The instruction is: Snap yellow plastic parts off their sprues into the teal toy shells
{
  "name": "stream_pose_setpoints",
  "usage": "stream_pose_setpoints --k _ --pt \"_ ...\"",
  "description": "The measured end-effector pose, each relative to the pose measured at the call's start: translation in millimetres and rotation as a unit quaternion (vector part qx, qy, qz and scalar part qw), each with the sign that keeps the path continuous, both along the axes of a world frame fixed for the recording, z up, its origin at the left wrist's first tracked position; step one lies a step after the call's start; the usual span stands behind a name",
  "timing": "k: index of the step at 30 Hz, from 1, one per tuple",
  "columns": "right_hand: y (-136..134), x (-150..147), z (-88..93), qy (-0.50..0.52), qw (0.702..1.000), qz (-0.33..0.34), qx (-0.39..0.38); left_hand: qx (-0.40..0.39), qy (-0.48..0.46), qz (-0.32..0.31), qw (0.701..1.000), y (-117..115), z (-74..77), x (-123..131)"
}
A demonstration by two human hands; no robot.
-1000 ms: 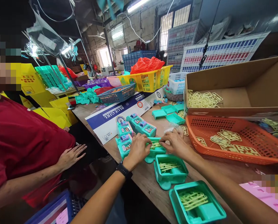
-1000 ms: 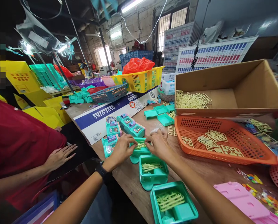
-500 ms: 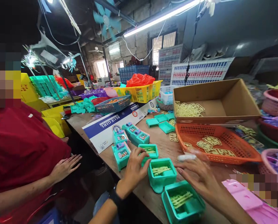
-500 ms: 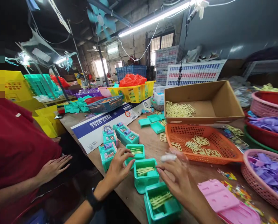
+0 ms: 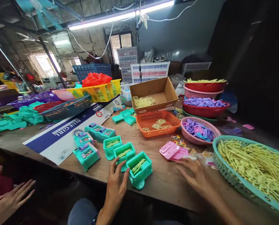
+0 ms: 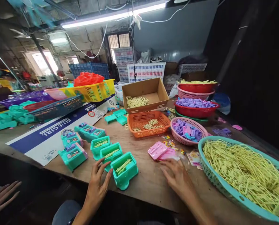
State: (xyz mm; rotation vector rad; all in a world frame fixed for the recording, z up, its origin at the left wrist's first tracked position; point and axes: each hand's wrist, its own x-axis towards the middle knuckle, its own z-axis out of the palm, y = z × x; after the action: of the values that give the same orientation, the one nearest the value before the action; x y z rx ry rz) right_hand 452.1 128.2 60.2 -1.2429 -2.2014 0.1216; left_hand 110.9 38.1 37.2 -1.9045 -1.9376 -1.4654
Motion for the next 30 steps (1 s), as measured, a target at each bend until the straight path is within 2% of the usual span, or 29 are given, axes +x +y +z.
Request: stream_pose_setpoints --k 3,8,11,14,17,19,21,25,30 --pt "47 -2 7.3 -0.102 0.994 -0.025 -0.02 -0.002 -0.024 0.007 1.0 0 0.6 8" --pt "103 -24 15.1 -0.194 0.969 0.025 -0.152 0.01 -0.016 0.05 0.999 4 17.9 -7" --pt "126 -23 14.7 -0.187 0.967 0.092 -0.143 -0.006 -0.025 0.041 0.999 2 34.7 -15" --pt "138 -18 14.9 -0.177 0.971 0.12 -0.112 -0.078 -0.07 -0.027 0.994 -3 43.0 -4" --pt "126 -28 17.9 -0.119 0.986 0.101 -0.061 -0.125 -0.112 -0.091 0.982 -7 39.3 18" --pt "106 -47 20.4 -0.07 0.99 0.114 -0.038 -0.126 -0.132 -0.113 0.977 -6 34.5 31" --pt "81 -73 22.1 -0.05 0.987 0.143 -0.049 -0.116 -0.151 -0.132 0.973 -2 30.6 39" --pt "46 -113 20.3 -0.091 0.98 0.167 -0.059 -0.119 -0.204 -0.173 0.956 5 25.3 39" --pt "44 -113 8.5 -0.186 0.961 0.205 0.013 -0.146 -0.275 -0.188 0.931 7 19.9 35"
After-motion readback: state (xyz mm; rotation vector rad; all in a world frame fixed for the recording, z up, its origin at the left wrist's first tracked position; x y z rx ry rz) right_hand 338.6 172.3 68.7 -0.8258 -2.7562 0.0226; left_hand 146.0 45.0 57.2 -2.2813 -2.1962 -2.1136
